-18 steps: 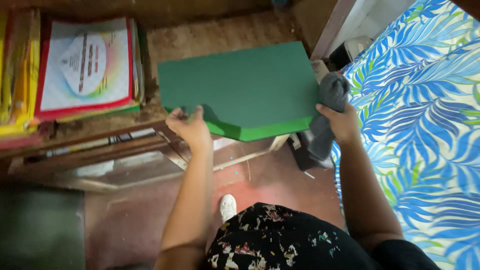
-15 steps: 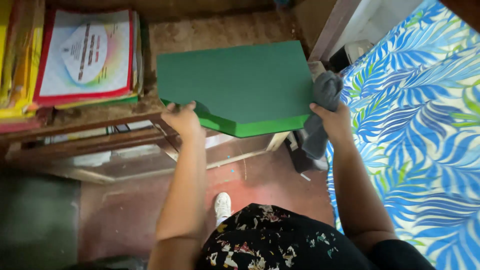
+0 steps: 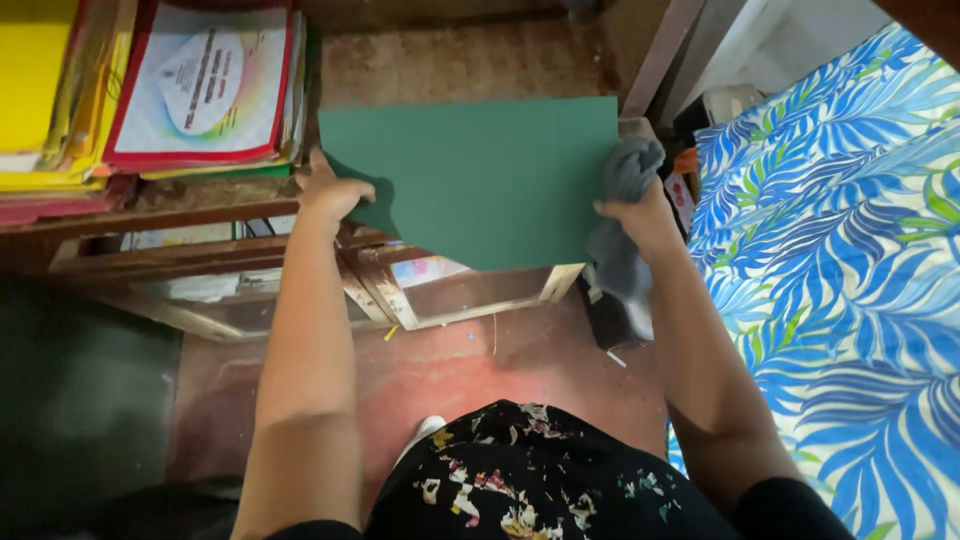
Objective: Cleaning dust off of various folders and reports on a shelf using a cloth.
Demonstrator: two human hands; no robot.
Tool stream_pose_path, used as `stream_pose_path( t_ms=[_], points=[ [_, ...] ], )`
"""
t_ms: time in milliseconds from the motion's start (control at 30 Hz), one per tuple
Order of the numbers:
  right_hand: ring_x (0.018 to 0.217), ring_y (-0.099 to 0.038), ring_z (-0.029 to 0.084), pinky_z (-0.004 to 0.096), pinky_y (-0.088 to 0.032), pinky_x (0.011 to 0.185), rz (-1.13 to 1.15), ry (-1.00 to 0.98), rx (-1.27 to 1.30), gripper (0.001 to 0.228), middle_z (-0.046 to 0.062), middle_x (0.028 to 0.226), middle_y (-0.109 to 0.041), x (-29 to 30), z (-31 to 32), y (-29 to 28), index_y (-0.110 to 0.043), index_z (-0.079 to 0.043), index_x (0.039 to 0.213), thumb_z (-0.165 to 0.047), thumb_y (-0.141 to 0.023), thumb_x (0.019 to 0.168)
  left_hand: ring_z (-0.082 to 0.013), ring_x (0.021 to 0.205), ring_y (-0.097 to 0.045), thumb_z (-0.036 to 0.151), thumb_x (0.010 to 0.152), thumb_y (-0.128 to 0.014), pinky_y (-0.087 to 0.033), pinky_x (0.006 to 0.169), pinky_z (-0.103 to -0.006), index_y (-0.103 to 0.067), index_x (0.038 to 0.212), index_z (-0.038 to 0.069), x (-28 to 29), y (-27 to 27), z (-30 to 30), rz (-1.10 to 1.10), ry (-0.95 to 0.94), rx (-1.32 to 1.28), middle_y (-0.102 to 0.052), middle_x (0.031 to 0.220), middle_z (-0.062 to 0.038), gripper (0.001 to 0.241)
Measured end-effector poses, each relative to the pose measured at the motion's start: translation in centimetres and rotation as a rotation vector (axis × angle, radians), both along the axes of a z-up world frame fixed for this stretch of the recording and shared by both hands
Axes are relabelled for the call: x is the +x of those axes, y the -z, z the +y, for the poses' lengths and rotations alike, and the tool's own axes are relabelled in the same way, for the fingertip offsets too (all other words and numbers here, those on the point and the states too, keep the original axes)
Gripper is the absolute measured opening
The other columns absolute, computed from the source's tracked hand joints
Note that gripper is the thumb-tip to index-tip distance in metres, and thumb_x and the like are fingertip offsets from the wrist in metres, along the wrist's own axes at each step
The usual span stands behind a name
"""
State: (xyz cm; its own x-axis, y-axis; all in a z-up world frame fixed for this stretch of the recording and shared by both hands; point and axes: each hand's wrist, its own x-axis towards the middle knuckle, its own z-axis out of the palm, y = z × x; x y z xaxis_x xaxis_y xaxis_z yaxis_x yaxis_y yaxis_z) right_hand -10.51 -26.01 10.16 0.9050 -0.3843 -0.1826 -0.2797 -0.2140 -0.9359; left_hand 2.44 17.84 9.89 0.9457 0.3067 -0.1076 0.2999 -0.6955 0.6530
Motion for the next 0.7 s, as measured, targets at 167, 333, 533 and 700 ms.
stream_pose_path(
  t_ms=[167, 333, 533, 700],
  points=[
    [0.135, -0.054, 0.039, 0.057, -0.048, 0.108, -0.142, 0.094, 0.211, 0.089, 0.016, 0.142, -0.057, 3.2, 2.0, 1.1, -0.045, -0.013, 0.147, -0.024, -0.097, 0.076, -0.0471, 0.129, -0.057, 0.043, 0.065, -0.09, -0.044, 0.109, -0.0511, -0.037, 0.15, 0.011, -0.1, -1.3, -0.2, 0.037, 0.039, -0.061, -0.054, 0.139, -0.03, 0.105],
    [0.122, -0.063, 0.036, 0.052, -0.054, 0.097, -0.288, 0.242, 0.212, 0.073, 0.013, 0.127, -0.065, 5.0, 2.5, 2.8, -0.057, -0.016, 0.133, -0.008, -0.09, 0.069, -0.0438, 0.133, -0.054, 0.053, 0.072, -0.086, -0.041, 0.114, -0.0528, -0.04, 0.15, 0.011, -2.3, -2.5, 0.7, 0.029, 0.067, -0.094, -0.056, 0.143, -0.026, 0.1],
    [0.112, -0.064, 0.029, 0.05, -0.05, 0.095, -0.652, 0.349, 0.15, 0.06, 0.014, 0.117, -0.068, 3.5, 3.8, -0.7, -0.061, -0.013, 0.125, -0.003, -0.089, 0.073, -0.0488, 0.136, -0.051, 0.057, 0.082, -0.078, -0.036, 0.117, -0.0574, -0.031, 0.154, 0.003, -6.6, -5.4, -1.3, -0.088, 0.024, -0.212, -0.053, 0.145, -0.033, 0.101],
    [0.134, -0.045, 0.027, 0.049, -0.035, 0.116, -1.042, 0.313, 0.108, 0.083, 0.016, 0.146, -0.048, 7.6, 0.9, 4.2, -0.04, -0.016, 0.156, 0.007, -0.09, 0.093, -0.0635, 0.14, -0.031, 0.028, 0.066, -0.104, -0.019, 0.123, -0.065, -0.016, 0.153, -0.013, -3.0, -0.5, -3.8, -0.824, -0.071, -0.302, -0.032, 0.147, -0.045, 0.13]
  ],
)
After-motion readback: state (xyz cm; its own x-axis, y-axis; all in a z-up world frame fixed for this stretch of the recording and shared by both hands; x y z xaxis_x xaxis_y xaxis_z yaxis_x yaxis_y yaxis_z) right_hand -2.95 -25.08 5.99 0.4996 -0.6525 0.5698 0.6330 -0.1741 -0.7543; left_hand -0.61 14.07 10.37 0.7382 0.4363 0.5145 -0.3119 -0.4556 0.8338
